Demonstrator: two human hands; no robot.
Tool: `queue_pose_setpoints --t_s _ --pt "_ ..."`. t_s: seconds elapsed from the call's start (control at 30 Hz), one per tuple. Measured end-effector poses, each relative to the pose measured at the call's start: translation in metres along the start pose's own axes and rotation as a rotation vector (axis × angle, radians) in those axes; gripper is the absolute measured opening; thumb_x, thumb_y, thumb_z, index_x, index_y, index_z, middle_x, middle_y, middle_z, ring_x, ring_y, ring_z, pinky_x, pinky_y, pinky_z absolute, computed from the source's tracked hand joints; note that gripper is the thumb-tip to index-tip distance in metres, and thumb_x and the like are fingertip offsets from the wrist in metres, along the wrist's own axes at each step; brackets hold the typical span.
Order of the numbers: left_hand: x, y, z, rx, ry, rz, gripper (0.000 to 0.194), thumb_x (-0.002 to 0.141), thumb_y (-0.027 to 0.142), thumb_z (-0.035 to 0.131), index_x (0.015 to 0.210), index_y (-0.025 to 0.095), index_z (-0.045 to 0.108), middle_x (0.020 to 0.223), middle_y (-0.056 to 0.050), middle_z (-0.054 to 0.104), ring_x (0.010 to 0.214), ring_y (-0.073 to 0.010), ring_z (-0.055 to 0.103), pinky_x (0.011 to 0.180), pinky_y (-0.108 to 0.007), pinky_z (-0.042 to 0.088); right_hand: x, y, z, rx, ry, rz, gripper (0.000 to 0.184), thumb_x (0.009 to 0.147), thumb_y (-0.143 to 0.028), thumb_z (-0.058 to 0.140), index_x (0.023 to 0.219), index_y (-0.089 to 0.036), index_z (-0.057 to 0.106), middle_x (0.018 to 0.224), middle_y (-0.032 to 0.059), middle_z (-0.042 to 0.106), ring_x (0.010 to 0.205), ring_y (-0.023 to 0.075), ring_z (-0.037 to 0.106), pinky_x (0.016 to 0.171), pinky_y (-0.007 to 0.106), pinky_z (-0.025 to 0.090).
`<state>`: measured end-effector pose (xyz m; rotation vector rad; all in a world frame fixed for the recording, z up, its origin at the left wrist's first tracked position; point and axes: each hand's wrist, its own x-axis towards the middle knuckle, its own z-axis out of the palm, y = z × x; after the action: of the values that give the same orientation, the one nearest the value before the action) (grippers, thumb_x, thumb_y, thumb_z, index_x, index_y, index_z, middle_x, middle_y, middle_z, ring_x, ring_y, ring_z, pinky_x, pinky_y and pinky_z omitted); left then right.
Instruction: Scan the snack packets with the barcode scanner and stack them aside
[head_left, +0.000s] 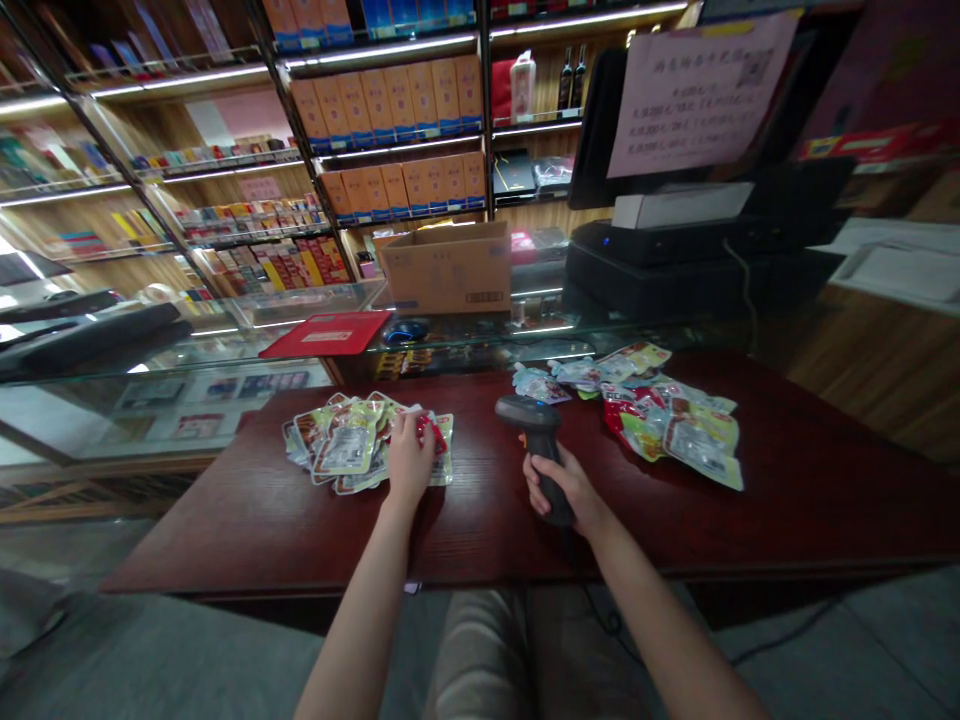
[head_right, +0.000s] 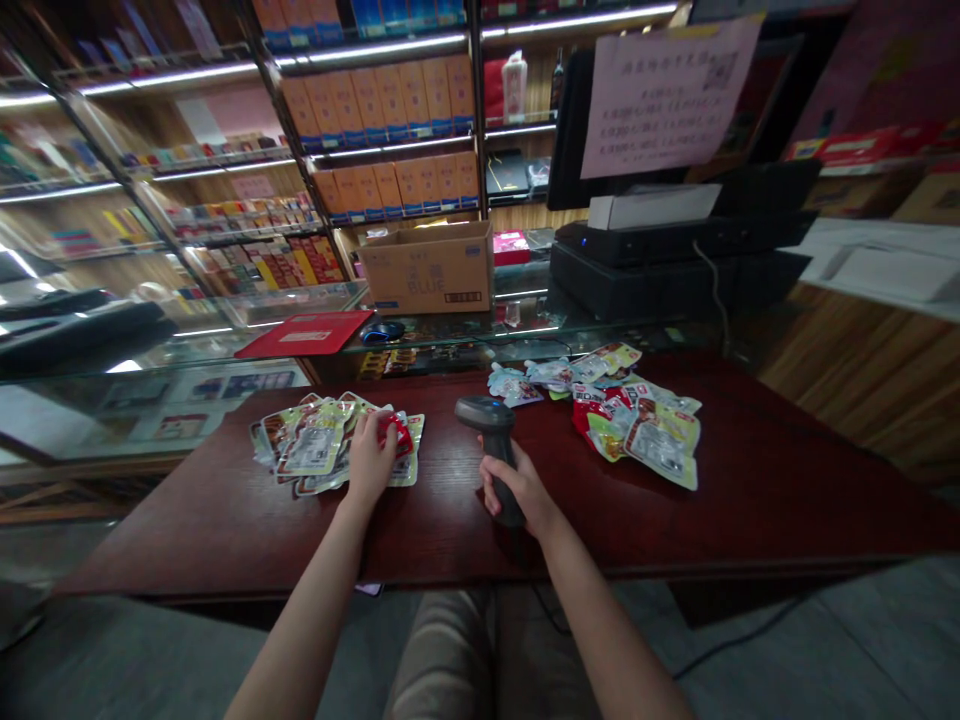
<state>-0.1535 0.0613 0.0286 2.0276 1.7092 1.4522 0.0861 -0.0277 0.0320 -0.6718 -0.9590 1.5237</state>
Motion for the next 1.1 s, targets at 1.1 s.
queue_pose_setpoints --t_s 1.1 --pt "-0.019 0.140 0.076 -1.236 -0.595 -0.739 0.049 0.064 0.044 0.079 0.102 0.018 0.063 0.101 -0.008 0.072 0.079 -0.0190 0.069 0.071 -0.033 0.058 -0.006 -0.134 -0.206 -1.217 0.750 -0.419 0.039 0.083 -0.044 0.063 0.115 -0.022 0.064 0.107 0.0120 0.070 0.091 0.0278 0.064 0.078 0.042 0.053"
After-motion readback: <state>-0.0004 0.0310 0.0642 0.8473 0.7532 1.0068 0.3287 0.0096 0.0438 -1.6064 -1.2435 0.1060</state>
